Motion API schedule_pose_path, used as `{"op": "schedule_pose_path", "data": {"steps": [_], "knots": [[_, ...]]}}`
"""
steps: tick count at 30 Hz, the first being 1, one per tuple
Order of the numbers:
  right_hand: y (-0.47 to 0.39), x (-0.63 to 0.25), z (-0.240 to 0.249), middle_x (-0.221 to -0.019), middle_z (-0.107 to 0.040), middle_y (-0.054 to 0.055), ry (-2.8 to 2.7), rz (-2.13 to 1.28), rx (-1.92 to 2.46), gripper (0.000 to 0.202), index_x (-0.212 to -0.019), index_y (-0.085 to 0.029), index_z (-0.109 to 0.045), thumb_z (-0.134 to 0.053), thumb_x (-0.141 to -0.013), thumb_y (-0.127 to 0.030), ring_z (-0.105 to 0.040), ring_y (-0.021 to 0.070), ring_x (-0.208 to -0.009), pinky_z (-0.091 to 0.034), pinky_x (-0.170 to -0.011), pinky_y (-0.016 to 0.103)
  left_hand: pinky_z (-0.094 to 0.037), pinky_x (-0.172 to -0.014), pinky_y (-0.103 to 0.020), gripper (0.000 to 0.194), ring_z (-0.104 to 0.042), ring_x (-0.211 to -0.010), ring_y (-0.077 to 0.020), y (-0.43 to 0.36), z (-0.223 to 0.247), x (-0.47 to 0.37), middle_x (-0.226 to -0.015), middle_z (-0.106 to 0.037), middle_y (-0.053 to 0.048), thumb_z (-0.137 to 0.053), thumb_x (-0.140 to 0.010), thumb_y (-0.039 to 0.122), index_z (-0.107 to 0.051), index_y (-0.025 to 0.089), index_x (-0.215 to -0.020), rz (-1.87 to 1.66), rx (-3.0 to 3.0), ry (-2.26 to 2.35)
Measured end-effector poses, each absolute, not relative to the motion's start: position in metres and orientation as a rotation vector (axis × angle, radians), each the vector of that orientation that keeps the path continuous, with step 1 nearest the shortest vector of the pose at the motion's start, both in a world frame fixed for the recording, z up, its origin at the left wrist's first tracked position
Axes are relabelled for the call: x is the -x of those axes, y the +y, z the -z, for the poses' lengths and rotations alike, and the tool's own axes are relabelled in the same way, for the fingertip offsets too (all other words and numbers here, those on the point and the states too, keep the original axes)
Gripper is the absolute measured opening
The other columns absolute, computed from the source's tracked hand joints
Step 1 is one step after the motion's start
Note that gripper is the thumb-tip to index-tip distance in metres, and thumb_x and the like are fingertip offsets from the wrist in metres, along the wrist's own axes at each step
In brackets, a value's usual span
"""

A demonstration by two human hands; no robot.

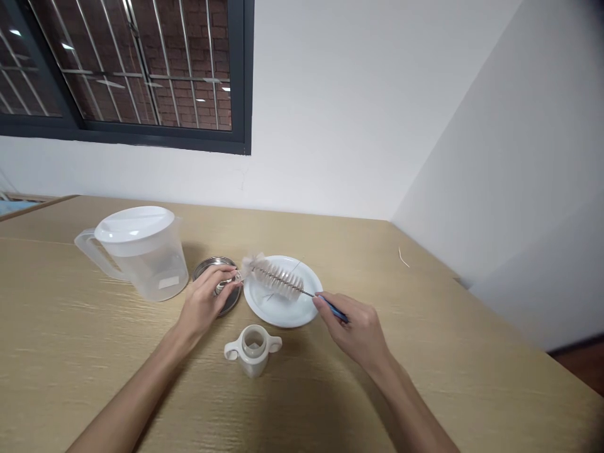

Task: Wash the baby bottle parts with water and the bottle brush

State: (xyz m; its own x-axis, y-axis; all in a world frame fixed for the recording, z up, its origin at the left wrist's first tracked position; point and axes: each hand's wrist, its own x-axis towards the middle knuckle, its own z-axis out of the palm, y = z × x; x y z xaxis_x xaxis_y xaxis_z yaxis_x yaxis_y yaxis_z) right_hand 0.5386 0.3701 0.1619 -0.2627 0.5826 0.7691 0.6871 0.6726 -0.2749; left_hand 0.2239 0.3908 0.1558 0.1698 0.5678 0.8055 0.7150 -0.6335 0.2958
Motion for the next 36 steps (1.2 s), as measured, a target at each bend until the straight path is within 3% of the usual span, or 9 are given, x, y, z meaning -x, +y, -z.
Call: {"op": "schedule_pose_path", "data": {"steps": [5,11,17,25,31,36], "knots": [[0.374,-0.542,-0.161,-0.073,-0.072,0.003,-1.895,0.253,1.107,0.021,-0.09,-0.016,-0.073,-0.058,-0.097,-0.029,-0.06,0.0112,-0.055,-0.041,-0.055,0.024,-0.054,-0.088,-0.034,0.008,-0.068,-0.099,-0.0201,0.391,-0.155,-0.223,-0.103,-0.072,-0.006,-0.063,-0.092,0.024,-0.065,0.02,-0.099,1.484,2.292,-1.287],[0.37,-0.538,-0.163,-0.08,-0.074,0.005,-1.922,0.102,0.992,0.018,-0.094,-0.017,-0.072,-0.057,-0.097,-0.026,-0.062,0.0121,-0.058,-0.044,-0.056,0.024,-0.054,-0.089,-0.035,0.01,-0.068,-0.1,-0.0208,0.393,-0.154,-0.224,-0.102,-0.073,-0.006,-0.064,-0.091,0.026,-0.065,0.021,-0.1,1.48,2.285,-1.306],[0.375,-0.543,-0.161,-0.074,-0.073,0.003,-1.903,0.233,1.118,0.021,-0.09,-0.016,-0.073,-0.058,-0.096,-0.029,-0.062,0.0122,-0.056,-0.043,-0.056,0.025,-0.054,-0.089,-0.036,0.017,-0.069,-0.097,-0.0211,0.392,-0.154,-0.225,-0.102,-0.073,-0.005,-0.068,-0.089,0.03,-0.065,0.022,-0.104,1.532,2.297,-1.418],[0.366,-0.537,-0.173,-0.086,-0.077,0.006,-1.764,0.065,1.028,0.017,-0.092,-0.017,-0.074,-0.06,-0.094,-0.026,-0.071,0.0175,-0.07,-0.054,-0.064,0.026,-0.057,-0.082,-0.032,0.046,-0.072,-0.09,-0.0206,0.392,-0.163,-0.231,-0.118,-0.067,-0.012,-0.082,-0.074,0.04,-0.063,0.016,-0.109,2.459,2.311,-1.843],[0.366,-0.533,-0.169,-0.079,-0.075,0.005,-1.861,0.082,0.973,0.015,-0.092,-0.017,-0.073,-0.06,-0.095,-0.024,-0.066,0.0143,-0.059,-0.049,-0.055,0.025,-0.058,-0.082,-0.029,0.047,-0.074,-0.088,-0.0209,0.393,-0.167,-0.227,-0.105,-0.075,-0.011,-0.082,-0.075,0.041,-0.063,0.016,-0.111,2.754,2.405,-1.991],[0.369,-0.538,-0.17,-0.083,-0.076,0.006,-1.781,0.121,1.048,0.018,-0.091,-0.018,-0.074,-0.059,-0.095,-0.027,-0.07,0.0176,-0.067,-0.053,-0.061,0.027,-0.059,-0.08,-0.025,0.045,-0.074,-0.088,-0.0187,0.391,-0.171,-0.229,-0.106,-0.076,-0.012,-0.081,-0.078,0.038,-0.066,0.015,-0.113,2.971,2.279,-2.098]]}}
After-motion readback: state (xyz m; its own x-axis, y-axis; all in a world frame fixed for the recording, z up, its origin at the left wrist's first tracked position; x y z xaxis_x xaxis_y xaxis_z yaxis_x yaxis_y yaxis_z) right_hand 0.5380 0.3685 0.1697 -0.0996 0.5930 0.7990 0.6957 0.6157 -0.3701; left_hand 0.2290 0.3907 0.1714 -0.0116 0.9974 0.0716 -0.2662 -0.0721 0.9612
